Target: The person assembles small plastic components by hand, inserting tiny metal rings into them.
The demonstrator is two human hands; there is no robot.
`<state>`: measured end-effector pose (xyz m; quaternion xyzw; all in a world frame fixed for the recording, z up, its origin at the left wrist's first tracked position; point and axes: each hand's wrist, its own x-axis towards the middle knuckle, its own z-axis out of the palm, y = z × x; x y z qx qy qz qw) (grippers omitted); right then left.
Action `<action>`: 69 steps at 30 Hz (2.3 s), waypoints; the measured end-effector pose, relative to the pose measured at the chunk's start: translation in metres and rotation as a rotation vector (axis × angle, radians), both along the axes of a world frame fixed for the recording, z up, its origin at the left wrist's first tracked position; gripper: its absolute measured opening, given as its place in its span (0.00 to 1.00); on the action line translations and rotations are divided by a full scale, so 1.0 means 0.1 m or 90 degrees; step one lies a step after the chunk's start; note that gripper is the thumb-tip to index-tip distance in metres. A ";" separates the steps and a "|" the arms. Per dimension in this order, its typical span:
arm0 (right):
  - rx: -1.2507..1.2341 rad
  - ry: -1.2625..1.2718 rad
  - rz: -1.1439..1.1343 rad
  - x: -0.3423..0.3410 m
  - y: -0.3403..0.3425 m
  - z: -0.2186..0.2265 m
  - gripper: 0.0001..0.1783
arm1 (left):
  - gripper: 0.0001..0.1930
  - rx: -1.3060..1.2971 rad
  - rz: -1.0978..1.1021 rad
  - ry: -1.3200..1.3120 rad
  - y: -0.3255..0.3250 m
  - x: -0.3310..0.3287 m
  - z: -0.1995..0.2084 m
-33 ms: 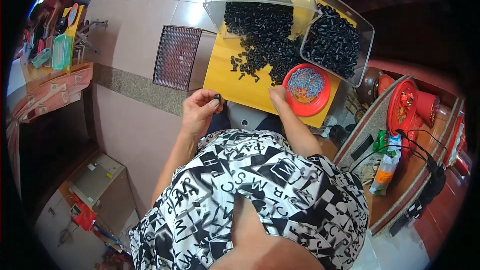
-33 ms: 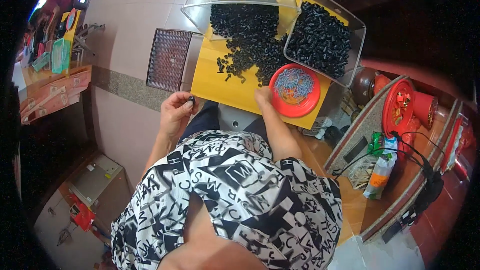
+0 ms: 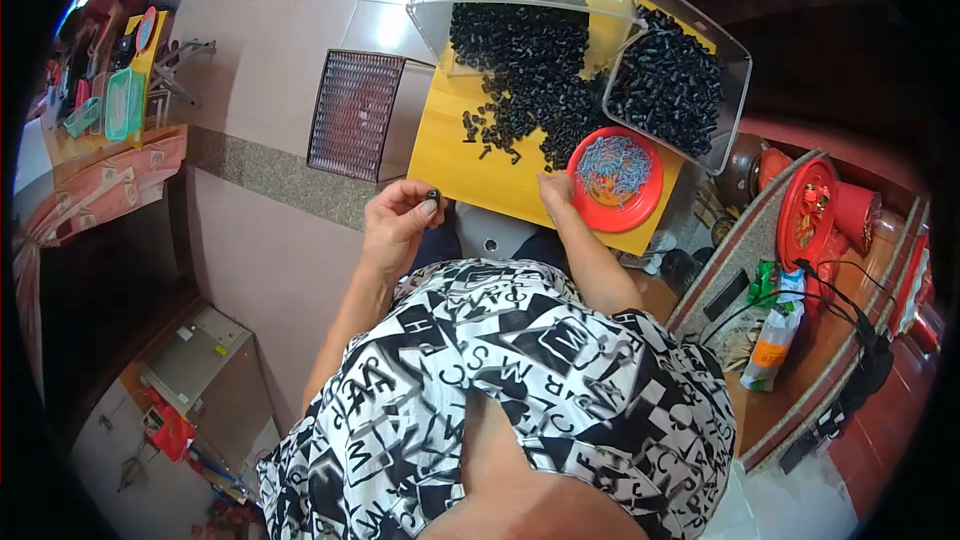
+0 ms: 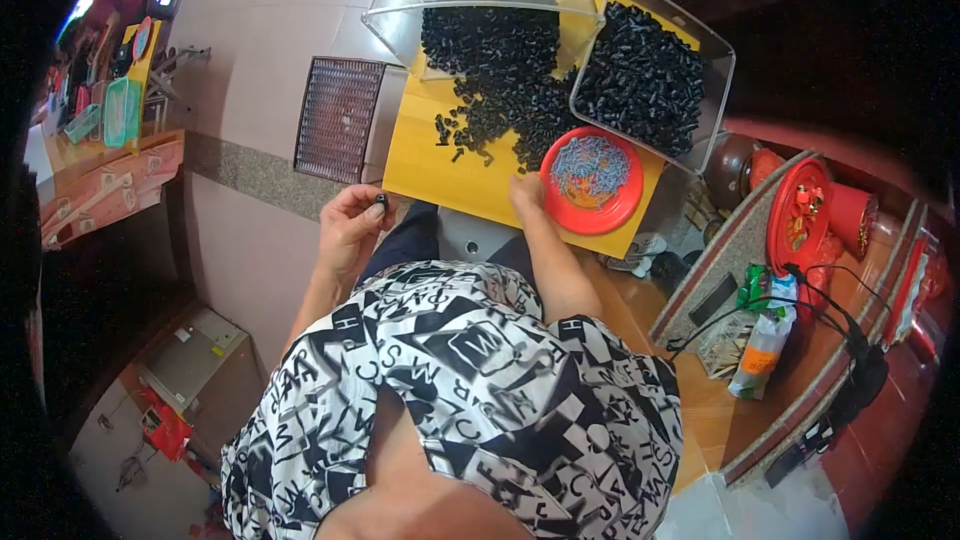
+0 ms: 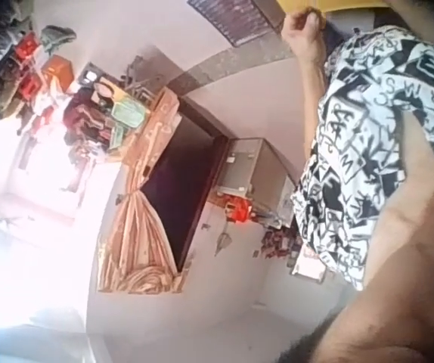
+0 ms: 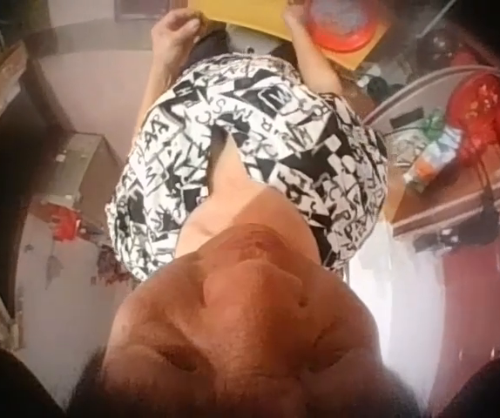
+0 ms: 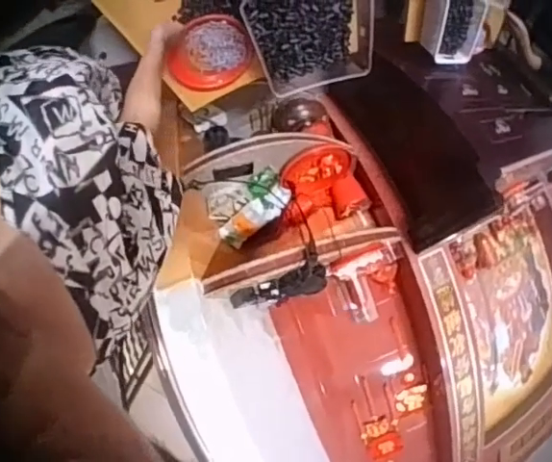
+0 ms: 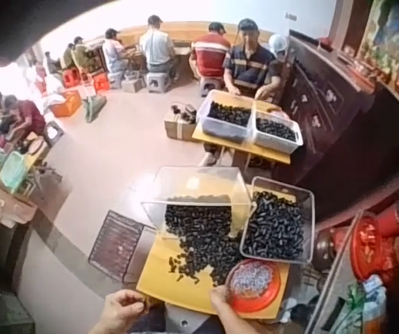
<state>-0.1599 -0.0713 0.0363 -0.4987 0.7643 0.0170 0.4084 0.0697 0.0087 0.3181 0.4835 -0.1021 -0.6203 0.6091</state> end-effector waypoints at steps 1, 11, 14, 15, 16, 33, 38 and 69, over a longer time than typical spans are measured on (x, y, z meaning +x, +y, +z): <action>0.006 -0.003 -0.003 0.01 0.01 -0.06 0.16 | 0.09 0.023 -0.001 -0.009 0.01 0.04 0.00; 0.063 0.052 -0.147 0.34 -0.23 0.22 0.21 | 0.09 0.062 0.009 -0.042 -0.03 0.16 0.05; 0.050 0.041 -0.132 0.31 -0.19 0.28 0.20 | 0.09 0.051 0.003 -0.027 -0.06 0.12 0.04; 0.049 0.047 -0.109 0.21 -0.11 0.06 0.18 | 0.09 0.044 -0.010 -0.021 -0.12 0.08 0.05; 0.045 0.044 -0.066 0.20 -0.08 -0.06 0.17 | 0.08 0.042 -0.011 -0.016 -0.11 0.06 0.08; -0.053 -0.785 -0.002 0.17 -0.62 3.38 0.07 | 0.09 -0.194 -0.193 0.179 -0.70 -0.29 0.35; -0.153 -0.719 0.164 0.22 -0.48 3.84 0.09 | 0.09 -0.238 -0.202 0.141 -0.73 -0.34 0.49; -0.256 -0.518 0.301 0.37 -0.35 3.91 0.04 | 0.10 -0.263 -0.198 0.008 -0.55 -0.38 0.50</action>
